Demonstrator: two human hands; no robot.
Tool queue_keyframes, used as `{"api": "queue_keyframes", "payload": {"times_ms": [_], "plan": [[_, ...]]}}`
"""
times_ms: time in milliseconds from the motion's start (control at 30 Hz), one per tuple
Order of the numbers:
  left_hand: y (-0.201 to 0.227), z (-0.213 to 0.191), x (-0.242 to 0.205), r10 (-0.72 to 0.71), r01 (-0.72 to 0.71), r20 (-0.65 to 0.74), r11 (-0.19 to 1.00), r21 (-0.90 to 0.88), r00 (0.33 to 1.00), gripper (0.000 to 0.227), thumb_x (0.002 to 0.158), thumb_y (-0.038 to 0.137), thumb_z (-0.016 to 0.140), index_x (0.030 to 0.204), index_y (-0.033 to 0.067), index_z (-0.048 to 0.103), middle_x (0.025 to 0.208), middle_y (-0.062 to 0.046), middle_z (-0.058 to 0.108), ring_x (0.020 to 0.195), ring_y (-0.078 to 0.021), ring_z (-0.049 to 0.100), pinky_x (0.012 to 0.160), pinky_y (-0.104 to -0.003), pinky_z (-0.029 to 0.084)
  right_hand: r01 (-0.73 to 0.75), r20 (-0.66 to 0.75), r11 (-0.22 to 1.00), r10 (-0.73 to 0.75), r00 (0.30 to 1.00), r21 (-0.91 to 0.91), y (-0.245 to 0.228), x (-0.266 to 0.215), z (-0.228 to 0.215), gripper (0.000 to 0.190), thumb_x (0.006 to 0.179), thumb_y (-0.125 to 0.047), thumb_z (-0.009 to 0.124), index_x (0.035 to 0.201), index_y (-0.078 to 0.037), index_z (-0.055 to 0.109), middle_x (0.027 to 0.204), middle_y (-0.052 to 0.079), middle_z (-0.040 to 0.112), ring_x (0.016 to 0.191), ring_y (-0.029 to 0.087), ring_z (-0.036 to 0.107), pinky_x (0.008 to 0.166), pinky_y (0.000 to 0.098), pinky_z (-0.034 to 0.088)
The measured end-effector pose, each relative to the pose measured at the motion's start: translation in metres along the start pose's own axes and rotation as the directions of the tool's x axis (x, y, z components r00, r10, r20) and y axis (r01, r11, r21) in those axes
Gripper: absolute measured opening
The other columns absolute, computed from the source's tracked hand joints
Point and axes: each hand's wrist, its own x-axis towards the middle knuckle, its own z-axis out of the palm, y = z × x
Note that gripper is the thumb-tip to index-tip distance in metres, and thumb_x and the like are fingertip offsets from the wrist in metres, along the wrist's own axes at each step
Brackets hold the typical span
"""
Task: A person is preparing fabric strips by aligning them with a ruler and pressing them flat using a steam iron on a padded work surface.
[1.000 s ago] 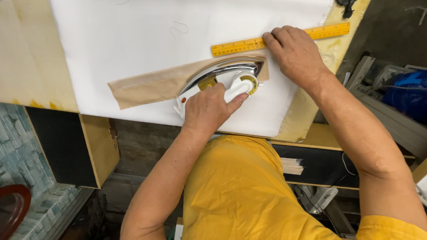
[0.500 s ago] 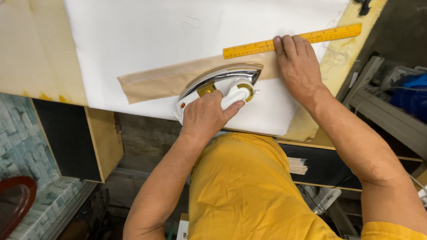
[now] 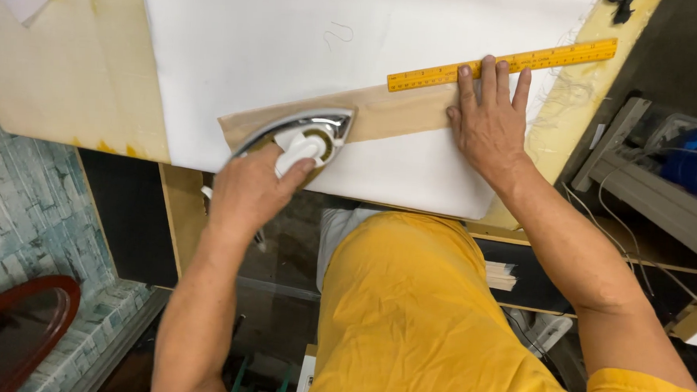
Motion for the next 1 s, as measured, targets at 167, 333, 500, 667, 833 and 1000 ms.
{"api": "queue_keyframes", "payload": {"times_ms": [167, 333, 500, 667, 833, 1000], "plan": [[-0.013, -0.029, 0.029, 0.170, -0.163, -0.123, 0.984, 0.066, 0.978, 0.068, 0.099, 0.070, 0.035, 0.107, 0.0113, 0.068, 0.089, -0.017, 0.072, 0.083, -0.0449, 0.067, 0.064, -0.054, 0.048, -0.086, 0.039, 0.990, 0.082, 0.996, 0.110, -0.008, -0.001, 0.011, 0.064, 0.111, -0.030, 0.058, 0.162, 0.004, 0.041, 0.159, 0.042, 0.037, 0.141, 0.063, 0.039, 0.111, 0.0788, 0.015], [-0.022, -0.028, 0.081, 0.344, -0.299, -0.212, 0.929, 0.217, 0.915, 0.075, 0.101, 0.077, 0.034, 0.084, 0.0078, 0.057, 0.073, -0.012, 0.065, 0.066, -0.0386, 0.062, 0.053, -0.050, 0.041, -0.141, 0.118, 0.970, 0.119, 0.986, 0.198, -0.008, 0.001, 0.012, 0.064, 0.113, -0.030, 0.050, 0.165, -0.001, 0.028, 0.165, 0.039, 0.027, 0.148, 0.064, 0.030, 0.111, 0.0815, 0.009], [-0.015, -0.016, 0.113, 0.427, -0.377, -0.200, 0.894, 0.243, 0.882, 0.075, 0.099, 0.079, 0.040, 0.081, 0.0086, 0.058, 0.077, -0.010, 0.066, 0.069, -0.0400, 0.063, 0.054, -0.053, 0.044, -0.225, 0.246, 0.962, 0.183, 0.952, 0.157, -0.006, 0.001, 0.017, 0.067, 0.112, -0.043, 0.028, 0.167, -0.005, 0.024, 0.170, 0.030, 0.018, 0.155, 0.052, 0.017, 0.118, 0.0751, 0.002], [-0.031, 0.010, 0.128, 0.445, -0.380, -0.245, 0.885, 0.269, 0.861, 0.072, 0.100, 0.077, 0.047, 0.078, 0.0089, 0.055, 0.068, -0.009, 0.064, 0.062, -0.0393, 0.060, 0.051, -0.051, 0.043, -0.188, 0.191, 0.969, 0.156, 0.969, 0.162, -0.008, 0.001, 0.011, 0.065, 0.113, -0.037, 0.037, 0.166, -0.002, 0.028, 0.167, 0.034, 0.024, 0.152, 0.055, 0.023, 0.115, 0.0787, 0.010], [-0.033, 0.013, 0.126, 0.438, -0.370, -0.229, 0.884, 0.285, 0.869, 0.073, 0.099, 0.079, 0.045, 0.081, 0.0096, 0.059, 0.071, -0.007, 0.067, 0.064, -0.0369, 0.063, 0.050, -0.050, 0.045, -0.228, 0.231, 0.962, 0.190, 0.954, 0.149, -0.012, 0.004, 0.006, 0.067, 0.113, -0.041, 0.034, 0.166, -0.002, 0.028, 0.169, 0.032, 0.021, 0.154, 0.052, 0.019, 0.117, 0.0750, 0.008], [-0.030, 0.013, 0.116, 0.397, -0.343, -0.153, 0.894, 0.290, 0.905, 0.075, 0.097, 0.081, 0.040, 0.089, 0.0091, 0.062, 0.082, -0.010, 0.072, 0.075, -0.0411, 0.067, 0.056, -0.053, 0.048, -0.227, 0.237, 0.961, 0.186, 0.953, 0.155, -0.013, 0.004, 0.003, 0.067, 0.112, -0.041, 0.033, 0.166, 0.000, 0.028, 0.168, 0.032, 0.019, 0.154, 0.051, 0.017, 0.117, 0.0758, 0.009]]}}
